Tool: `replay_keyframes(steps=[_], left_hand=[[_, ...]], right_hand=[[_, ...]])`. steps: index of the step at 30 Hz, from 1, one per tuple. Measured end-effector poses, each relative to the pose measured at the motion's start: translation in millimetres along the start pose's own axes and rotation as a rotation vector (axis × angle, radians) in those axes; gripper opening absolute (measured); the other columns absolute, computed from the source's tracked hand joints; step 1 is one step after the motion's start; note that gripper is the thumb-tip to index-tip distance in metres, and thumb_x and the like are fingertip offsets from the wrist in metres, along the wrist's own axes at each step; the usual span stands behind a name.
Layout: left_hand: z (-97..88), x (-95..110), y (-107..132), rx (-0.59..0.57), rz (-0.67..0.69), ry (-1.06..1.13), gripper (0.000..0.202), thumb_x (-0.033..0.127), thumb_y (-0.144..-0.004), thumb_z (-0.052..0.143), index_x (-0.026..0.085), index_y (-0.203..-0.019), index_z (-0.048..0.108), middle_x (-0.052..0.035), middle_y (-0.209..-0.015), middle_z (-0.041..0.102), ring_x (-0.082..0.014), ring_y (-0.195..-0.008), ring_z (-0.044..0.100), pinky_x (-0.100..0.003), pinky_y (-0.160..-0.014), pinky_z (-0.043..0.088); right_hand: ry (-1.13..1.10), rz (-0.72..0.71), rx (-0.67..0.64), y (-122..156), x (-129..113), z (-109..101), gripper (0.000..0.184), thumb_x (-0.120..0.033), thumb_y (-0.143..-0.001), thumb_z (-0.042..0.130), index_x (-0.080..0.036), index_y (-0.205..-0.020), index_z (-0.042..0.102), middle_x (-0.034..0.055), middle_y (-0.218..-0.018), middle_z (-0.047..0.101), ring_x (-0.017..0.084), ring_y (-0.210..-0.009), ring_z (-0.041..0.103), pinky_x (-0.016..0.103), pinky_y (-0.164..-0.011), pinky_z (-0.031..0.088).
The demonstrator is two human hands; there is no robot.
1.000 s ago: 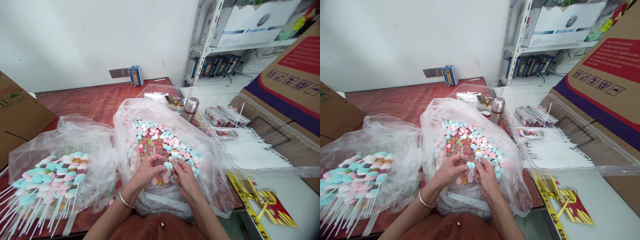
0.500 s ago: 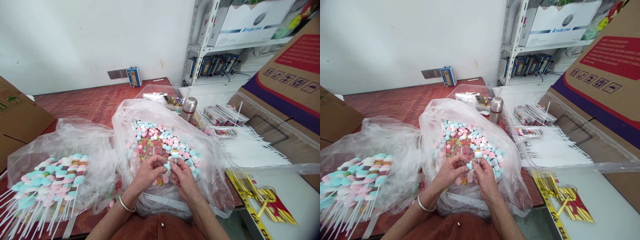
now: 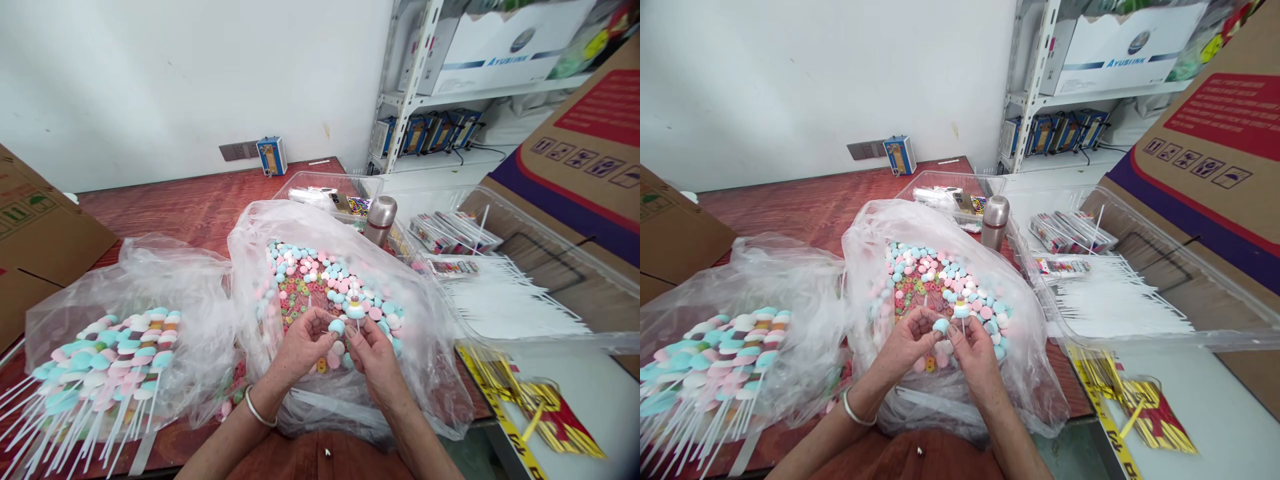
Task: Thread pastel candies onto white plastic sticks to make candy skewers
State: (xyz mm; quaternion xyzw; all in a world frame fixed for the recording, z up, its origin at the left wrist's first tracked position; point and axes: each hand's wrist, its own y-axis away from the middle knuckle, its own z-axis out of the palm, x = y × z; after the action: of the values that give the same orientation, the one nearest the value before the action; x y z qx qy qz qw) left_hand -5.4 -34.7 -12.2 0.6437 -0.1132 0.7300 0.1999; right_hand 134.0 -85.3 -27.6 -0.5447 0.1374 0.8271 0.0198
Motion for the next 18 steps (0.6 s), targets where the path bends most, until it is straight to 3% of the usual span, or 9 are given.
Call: replay_keyframes(steps=[2, 4, 9, 13, 18], left_hand=[[1.6, 1.9, -0.3, 0.018, -0.011, -0.011, 0.031, 0.033, -0.073, 0.078, 0.017, -0.089, 0.056, -0.0029, -0.087, 0.066, -0.0143, -0.080, 0.064, -0.027, -0.075, 0.051], [2.5, 4.4, -0.1, -0.010, -0.035, 0.002, 0.032, 0.032, -0.073, 0.079, 0.017, -0.089, 0.055, -0.0026, -0.088, 0.066, -0.0137, -0.078, 0.063, -0.027, -0.072, 0.051], [2.4, 7.0, 0.1, -0.045, -0.074, 0.046, 0.036, 0.033, -0.070, 0.081, 0.016, -0.091, 0.056, -0.0045, -0.090, 0.067, -0.0157, -0.080, 0.065, -0.029, -0.074, 0.053], [2.2, 3.8, -4.5, 0.066, -0.074, 0.054, 0.038, 0.033, -0.069, 0.081, 0.017, -0.091, 0.055, -0.0011, -0.080, 0.066, -0.0142, -0.073, 0.065, -0.029, -0.071, 0.054], [0.4, 1.3, -12.6, 0.232, -0.058, 0.110, 0.039, 0.034, -0.068, 0.079, 0.016, -0.097, 0.059, -0.0042, -0.089, 0.069, -0.0143, -0.074, 0.065, -0.028, -0.070, 0.055]], right_hand=[[0.102, -0.071, 0.002, 0.9, -0.4, -1.8, 0.029, -0.044, -0.078, 0.075, -0.021, -0.090, 0.062, -0.0016, -0.079, 0.061, 0.010, -0.064, 0.051, 0.020, -0.055, 0.040], [0.161, -0.083, 0.011, 0.9, -1.4, -2.1, 0.028, -0.047, -0.079, 0.072, -0.022, -0.089, 0.063, -0.0002, -0.079, 0.063, 0.013, -0.068, 0.053, 0.023, -0.058, 0.042], [0.176, -0.003, 0.014, -2.0, -3.0, -0.6, 0.034, -0.052, -0.078, 0.069, -0.022, -0.093, 0.063, -0.0057, -0.060, 0.049, 0.010, -0.049, 0.034, 0.021, -0.043, 0.023], [0.257, -0.027, 0.008, 4.7, -2.1, -6.3, 0.029, -0.052, -0.085, 0.061, -0.023, -0.083, 0.058, -0.0061, -0.059, 0.044, 0.010, -0.048, 0.030, 0.022, -0.044, 0.022], [0.523, -0.019, -0.107, 34.5, -8.5, -16.6, 0.033, -0.051, -0.091, 0.051, -0.023, -0.073, 0.054, -0.0048, -0.055, 0.041, 0.012, -0.050, 0.034, 0.023, -0.045, 0.026]])
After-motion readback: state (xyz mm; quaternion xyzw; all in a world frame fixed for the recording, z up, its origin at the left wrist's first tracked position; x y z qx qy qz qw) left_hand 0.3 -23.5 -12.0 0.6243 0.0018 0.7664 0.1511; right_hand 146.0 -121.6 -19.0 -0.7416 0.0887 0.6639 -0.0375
